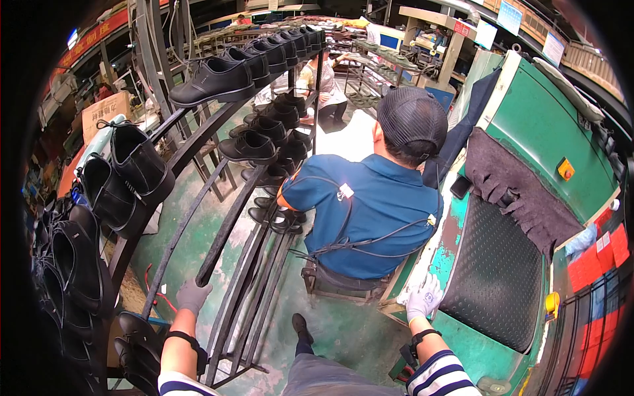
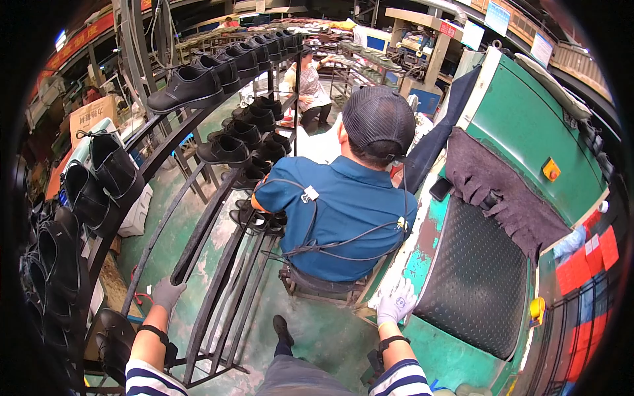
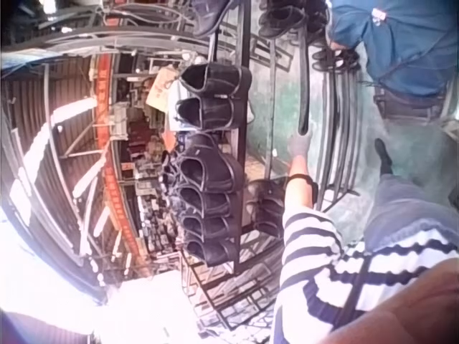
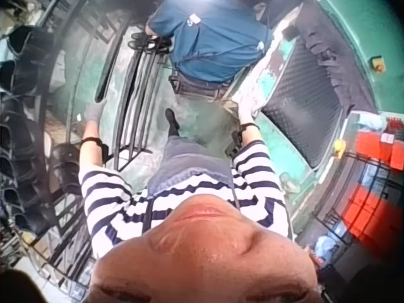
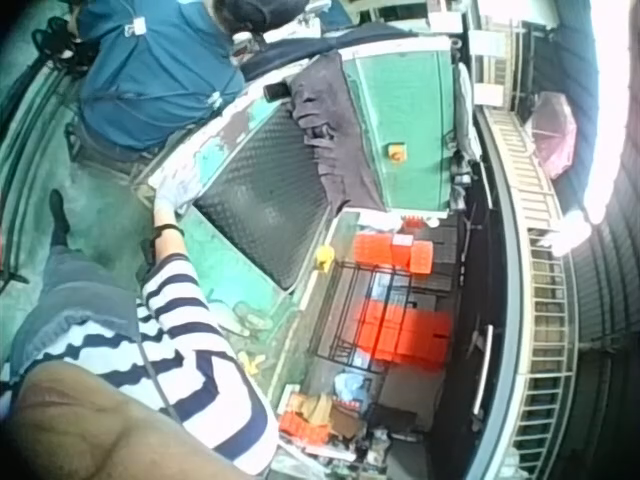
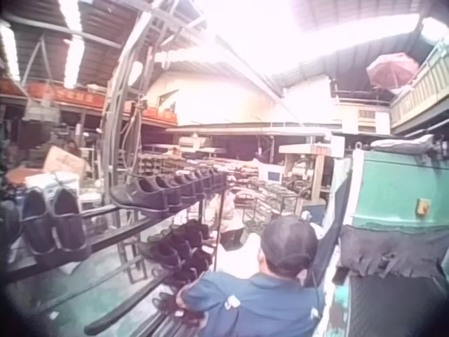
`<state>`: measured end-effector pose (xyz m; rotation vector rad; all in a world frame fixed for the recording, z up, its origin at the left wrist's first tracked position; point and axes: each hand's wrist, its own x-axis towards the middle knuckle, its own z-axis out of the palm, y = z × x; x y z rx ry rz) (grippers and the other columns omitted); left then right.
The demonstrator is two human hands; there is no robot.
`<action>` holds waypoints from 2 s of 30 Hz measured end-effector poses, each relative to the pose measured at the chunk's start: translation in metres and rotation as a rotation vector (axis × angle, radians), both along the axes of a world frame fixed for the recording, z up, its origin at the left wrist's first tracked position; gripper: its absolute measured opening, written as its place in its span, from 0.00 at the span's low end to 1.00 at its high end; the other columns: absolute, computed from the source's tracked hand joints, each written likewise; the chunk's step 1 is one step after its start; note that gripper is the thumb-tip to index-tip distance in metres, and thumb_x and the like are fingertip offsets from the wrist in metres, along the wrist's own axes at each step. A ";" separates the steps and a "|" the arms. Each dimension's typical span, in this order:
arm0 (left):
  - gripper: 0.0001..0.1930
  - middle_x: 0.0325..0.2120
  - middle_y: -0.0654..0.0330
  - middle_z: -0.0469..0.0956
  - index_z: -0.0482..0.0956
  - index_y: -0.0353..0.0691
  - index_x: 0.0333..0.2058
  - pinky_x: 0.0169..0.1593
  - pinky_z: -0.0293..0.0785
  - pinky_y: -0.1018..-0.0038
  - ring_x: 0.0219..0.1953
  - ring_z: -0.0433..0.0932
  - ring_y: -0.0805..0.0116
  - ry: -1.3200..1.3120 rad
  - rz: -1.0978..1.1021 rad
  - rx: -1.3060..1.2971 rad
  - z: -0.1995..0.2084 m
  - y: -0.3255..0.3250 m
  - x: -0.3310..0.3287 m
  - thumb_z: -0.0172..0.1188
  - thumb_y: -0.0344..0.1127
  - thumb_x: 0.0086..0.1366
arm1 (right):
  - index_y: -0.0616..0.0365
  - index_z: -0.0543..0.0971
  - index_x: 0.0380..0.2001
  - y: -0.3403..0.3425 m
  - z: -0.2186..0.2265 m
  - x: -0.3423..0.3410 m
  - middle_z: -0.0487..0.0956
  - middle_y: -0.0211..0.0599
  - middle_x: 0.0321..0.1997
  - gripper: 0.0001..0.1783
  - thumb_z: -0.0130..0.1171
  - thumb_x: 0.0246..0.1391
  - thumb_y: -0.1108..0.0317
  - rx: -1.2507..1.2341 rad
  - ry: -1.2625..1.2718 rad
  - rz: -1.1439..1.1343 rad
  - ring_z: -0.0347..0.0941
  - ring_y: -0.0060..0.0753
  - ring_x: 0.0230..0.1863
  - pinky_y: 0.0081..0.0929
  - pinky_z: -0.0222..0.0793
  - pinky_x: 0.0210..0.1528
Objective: Observe and assist with shoe production on an assembly line involving machinery and racks.
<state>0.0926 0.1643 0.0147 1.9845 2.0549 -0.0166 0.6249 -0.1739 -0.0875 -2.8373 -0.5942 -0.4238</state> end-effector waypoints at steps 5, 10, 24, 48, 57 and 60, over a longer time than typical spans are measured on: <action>0.30 0.42 0.48 0.83 0.83 0.42 0.45 0.54 0.74 0.56 0.48 0.81 0.49 0.013 -0.005 0.033 0.008 -0.004 0.003 0.63 0.59 0.51 | 0.49 0.72 0.61 -0.001 -0.008 0.003 0.69 0.36 0.68 0.28 0.46 0.63 0.50 0.032 -0.006 0.009 0.59 0.41 0.70 0.49 0.48 0.70; 0.29 0.42 0.48 0.83 0.83 0.42 0.44 0.54 0.74 0.56 0.48 0.81 0.49 0.022 0.003 0.021 0.002 -0.001 0.002 0.63 0.59 0.51 | 0.49 0.72 0.61 -0.004 -0.014 0.007 0.68 0.36 0.68 0.27 0.44 0.64 0.49 0.065 -0.019 0.022 0.58 0.40 0.70 0.48 0.46 0.70; 0.32 0.46 0.46 0.81 0.81 0.40 0.47 0.55 0.74 0.58 0.51 0.80 0.50 0.037 -0.013 0.010 0.001 0.000 0.001 0.62 0.59 0.51 | 0.49 0.71 0.62 0.000 -0.002 -0.001 0.68 0.36 0.68 0.28 0.45 0.63 0.51 -0.018 -0.021 0.001 0.58 0.39 0.70 0.47 0.47 0.70; 0.32 0.45 0.46 0.82 0.83 0.44 0.48 0.54 0.75 0.59 0.50 0.81 0.50 0.028 0.007 -0.025 0.010 -0.001 0.003 0.61 0.61 0.51 | 0.49 0.68 0.66 0.000 -0.005 0.000 0.66 0.33 0.72 0.30 0.51 0.62 0.54 -0.050 -0.009 -0.022 0.57 0.38 0.73 0.44 0.48 0.72; 0.31 0.49 0.50 0.81 0.81 0.44 0.50 0.58 0.74 0.60 0.53 0.79 0.53 0.020 -0.025 -0.086 0.021 -0.003 0.001 0.60 0.60 0.54 | 0.50 0.71 0.64 0.000 0.002 -0.004 0.69 0.34 0.70 0.27 0.47 0.65 0.54 -0.121 -0.035 0.011 0.62 0.37 0.70 0.43 0.57 0.68; 0.32 0.53 0.52 0.79 0.76 0.45 0.56 0.59 0.73 0.59 0.55 0.78 0.55 0.069 -0.010 -0.054 0.017 0.000 0.010 0.60 0.56 0.55 | 0.52 0.74 0.62 -0.001 0.006 0.001 0.70 0.35 0.69 0.26 0.46 0.66 0.52 -0.135 -0.053 0.032 0.65 0.39 0.69 0.43 0.61 0.66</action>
